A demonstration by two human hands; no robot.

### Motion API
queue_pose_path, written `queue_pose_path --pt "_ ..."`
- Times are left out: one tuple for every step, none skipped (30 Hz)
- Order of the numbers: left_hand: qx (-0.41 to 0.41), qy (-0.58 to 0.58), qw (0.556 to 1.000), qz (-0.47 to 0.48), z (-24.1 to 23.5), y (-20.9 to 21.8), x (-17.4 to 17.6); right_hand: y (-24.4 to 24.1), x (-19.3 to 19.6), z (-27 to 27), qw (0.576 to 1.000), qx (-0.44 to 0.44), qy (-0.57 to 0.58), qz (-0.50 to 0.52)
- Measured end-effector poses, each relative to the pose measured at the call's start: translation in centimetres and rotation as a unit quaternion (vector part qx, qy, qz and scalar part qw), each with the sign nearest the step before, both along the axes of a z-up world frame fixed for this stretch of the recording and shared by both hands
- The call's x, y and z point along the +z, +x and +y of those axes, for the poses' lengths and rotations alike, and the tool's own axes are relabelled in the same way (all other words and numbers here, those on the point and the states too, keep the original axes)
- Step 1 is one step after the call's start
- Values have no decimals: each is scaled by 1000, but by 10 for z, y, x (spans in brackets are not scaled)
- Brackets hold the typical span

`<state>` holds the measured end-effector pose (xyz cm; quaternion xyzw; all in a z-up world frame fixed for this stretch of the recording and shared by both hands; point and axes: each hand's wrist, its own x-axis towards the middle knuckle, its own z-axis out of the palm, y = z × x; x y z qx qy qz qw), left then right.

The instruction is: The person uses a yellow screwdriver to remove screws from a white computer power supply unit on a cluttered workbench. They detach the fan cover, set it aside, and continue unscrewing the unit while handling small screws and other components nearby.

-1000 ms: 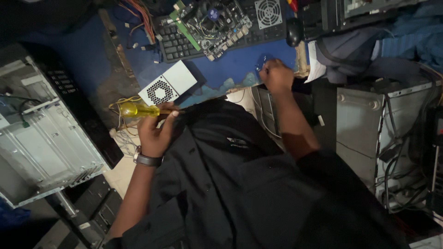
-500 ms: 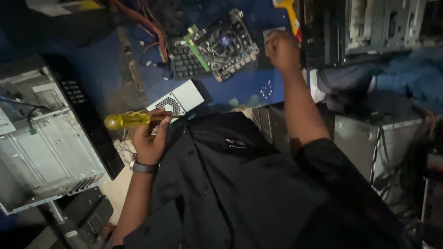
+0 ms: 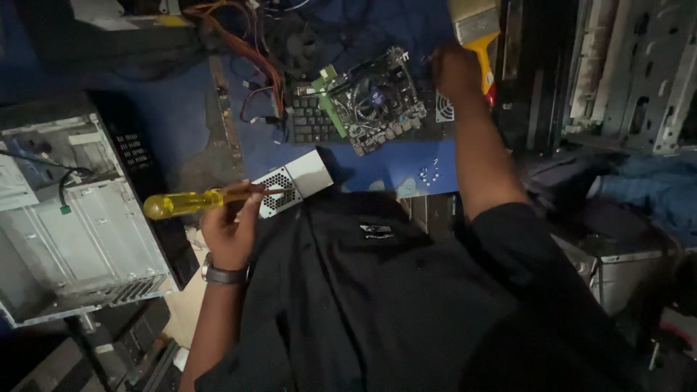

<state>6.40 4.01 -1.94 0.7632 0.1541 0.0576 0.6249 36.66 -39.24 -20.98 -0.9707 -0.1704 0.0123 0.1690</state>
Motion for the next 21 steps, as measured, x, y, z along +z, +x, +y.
queue_pose_path --pt "0 1 1000 8 0 1 0 0 1 0 1000 11 18 2" --pt "0 1 1000 16 -1 1 0 -1 2 0 1000 1 19 13" --pt "-1 2 1000 14 -2 2 0 -2 4 0 999 -11 20 24" --pt "-2 3 1000 12 -3 3 0 -4 6 0 999 -22 21 34" --pt "-3 4 1000 7 -4 6 0 -6 8 -1 999 -30 41 16" --pt "-6 0 1000 3 -5 7 1 -11 12 -3 997 -38 61 -3" --pt "-7 -5 1000 -2 -6 8 2 -12 15 -3 996 -44 81 -22" --pt "-8 -9 1000 -7 -7 9 3 -16 18 -4 993 -51 101 -42" --pt "-7 -6 1000 -6 -7 10 3 -25 22 -8 989 -59 121 -60" --pt "-6 -2 1000 -5 -8 10 4 -34 25 -10 985 -66 140 -78" --pt "-5 1 1000 -4 -8 11 4 -42 26 -12 982 -85 153 -71" --pt "-9 8 1000 -2 -8 11 4 -49 28 -14 979 -103 166 -64" --pt "-14 15 1000 1 -7 11 4 -57 28 -16 975 -123 178 -58" --pt "-18 21 1000 3 -7 10 4 -64 28 -17 971 -129 196 -49" --pt "-22 31 999 1 -8 10 4 -71 27 -19 967 -136 212 -42" --pt "-26 41 999 -1 -9 9 4 -78 25 -20 962 -143 229 -35" --pt "-30 51 998 -3 -9 9 3 -87 23 -20 941 -174 289 -24" --pt "-27 28 999 0 -11 8 3 -97 20 -18 915 -204 347 -13" --pt "-23 5 1000 2 -12 8 2 -107 17 -16 884 -233 405 -2" --pt "-19 -17 1000 3 -12 7 2 -118 14 -15 877 -253 408 2" --pt "-20 -10 1000 8 -12 8 2 -129 11 -15 869 -272 412 5"
